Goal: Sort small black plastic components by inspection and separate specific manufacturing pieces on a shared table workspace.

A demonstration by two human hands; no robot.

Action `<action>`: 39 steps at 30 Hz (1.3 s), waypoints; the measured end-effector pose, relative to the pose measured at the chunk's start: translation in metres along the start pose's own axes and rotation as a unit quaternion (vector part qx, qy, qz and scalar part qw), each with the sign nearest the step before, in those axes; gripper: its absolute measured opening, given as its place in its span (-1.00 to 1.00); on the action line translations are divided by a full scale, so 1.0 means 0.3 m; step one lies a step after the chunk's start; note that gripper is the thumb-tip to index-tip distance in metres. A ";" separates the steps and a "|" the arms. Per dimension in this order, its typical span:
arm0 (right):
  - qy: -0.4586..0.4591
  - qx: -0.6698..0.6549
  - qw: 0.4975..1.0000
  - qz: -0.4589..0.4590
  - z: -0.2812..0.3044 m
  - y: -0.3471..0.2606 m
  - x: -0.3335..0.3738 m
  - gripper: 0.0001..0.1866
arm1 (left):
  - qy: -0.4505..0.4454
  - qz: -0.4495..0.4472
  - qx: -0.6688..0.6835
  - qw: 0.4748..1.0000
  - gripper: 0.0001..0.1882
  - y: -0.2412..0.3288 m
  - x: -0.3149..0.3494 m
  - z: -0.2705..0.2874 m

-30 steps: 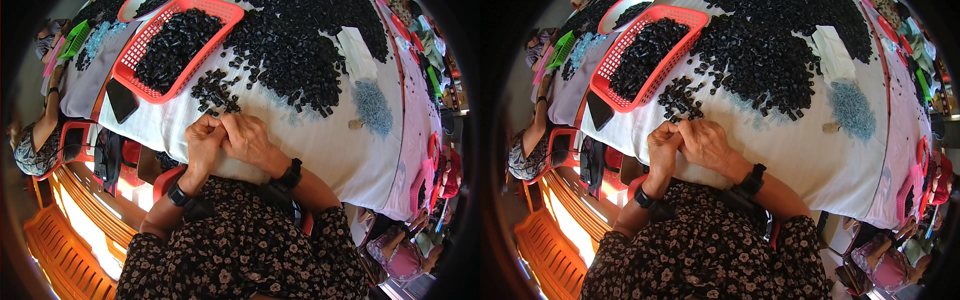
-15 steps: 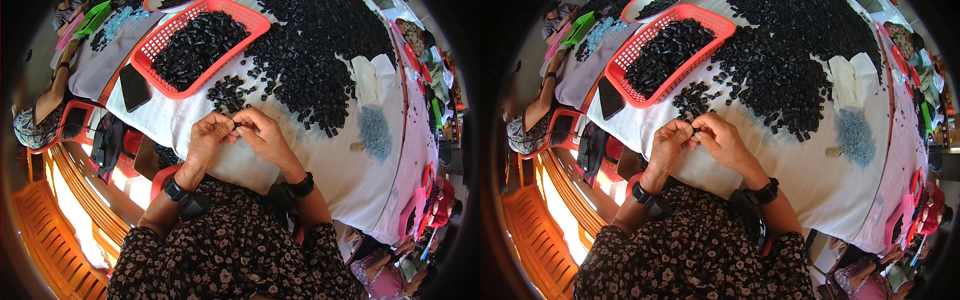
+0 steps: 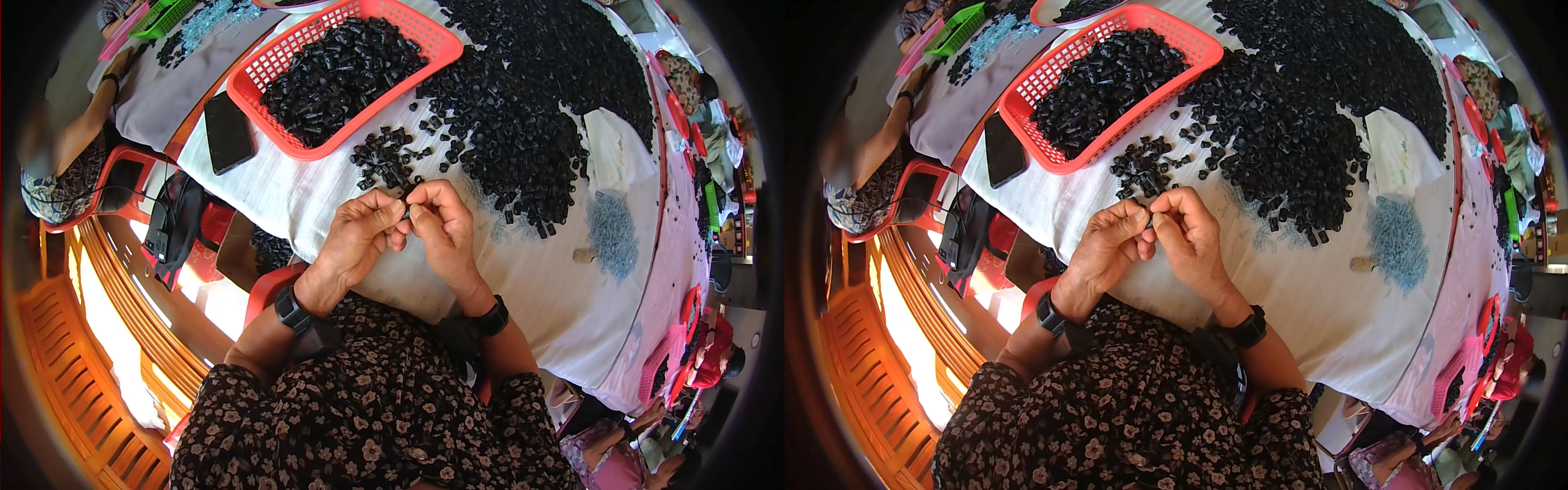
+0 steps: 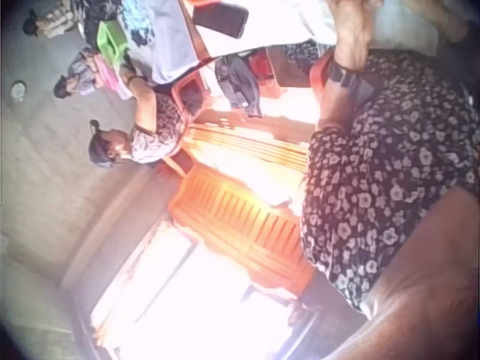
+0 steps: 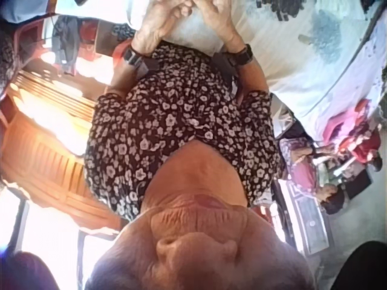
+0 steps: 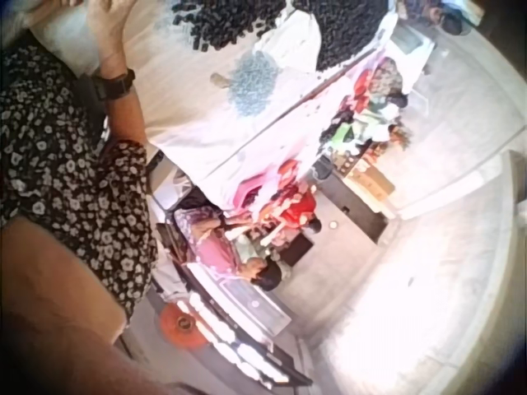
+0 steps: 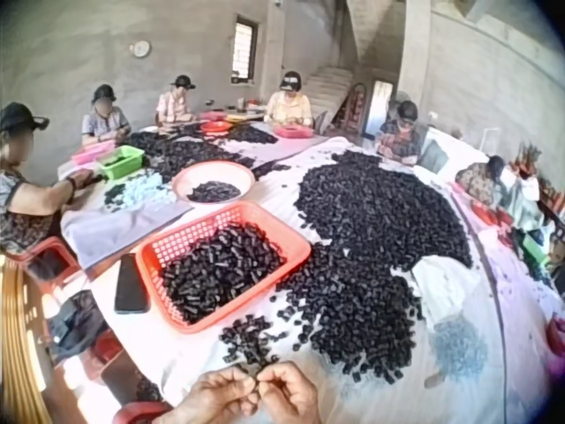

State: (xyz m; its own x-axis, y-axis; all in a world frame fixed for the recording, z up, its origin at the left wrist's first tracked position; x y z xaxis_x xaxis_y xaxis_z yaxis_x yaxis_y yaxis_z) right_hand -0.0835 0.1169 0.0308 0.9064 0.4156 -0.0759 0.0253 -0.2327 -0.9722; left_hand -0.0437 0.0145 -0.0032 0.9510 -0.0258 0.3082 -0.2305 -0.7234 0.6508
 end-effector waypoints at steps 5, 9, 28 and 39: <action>-0.020 -0.011 1.000 -0.001 -0.007 -0.008 0.000 -0.96 | -0.068 0.091 0.094 0.989 -0.87 -0.010 0.001 -0.006; -0.024 0.108 0.991 0.069 -0.012 -0.046 0.006 -0.93 | -0.071 0.076 0.032 0.994 -0.86 0.027 0.008 -0.013; 0.043 0.000 0.999 0.000 0.098 -0.030 -0.039 -0.96 | -0.008 -0.091 -0.089 0.992 -0.85 0.063 0.014 0.003; 0.001 0.120 0.993 -0.016 0.061 -0.042 -0.021 -0.96 | -0.023 -0.089 -0.136 0.987 -0.85 0.025 0.019 -0.012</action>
State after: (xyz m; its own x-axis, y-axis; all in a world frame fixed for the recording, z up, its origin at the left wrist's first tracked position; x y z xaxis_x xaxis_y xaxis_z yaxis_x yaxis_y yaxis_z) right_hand -0.0974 0.1332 0.0395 0.9077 0.4172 -0.0449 -0.0475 -0.0041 -0.9989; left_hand -0.0406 0.0113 0.0059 0.9883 0.0483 0.1446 -0.1003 -0.5084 0.8553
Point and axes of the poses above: each hand's wrist, its own x-axis away from the middle knuckle, its own z-axis out of the back of the hand, y = z × x, the point moved 7 cm from there along -x, towards the middle knuckle, and after that the axes turned 4 degrees about y, right-handed, at the moved point
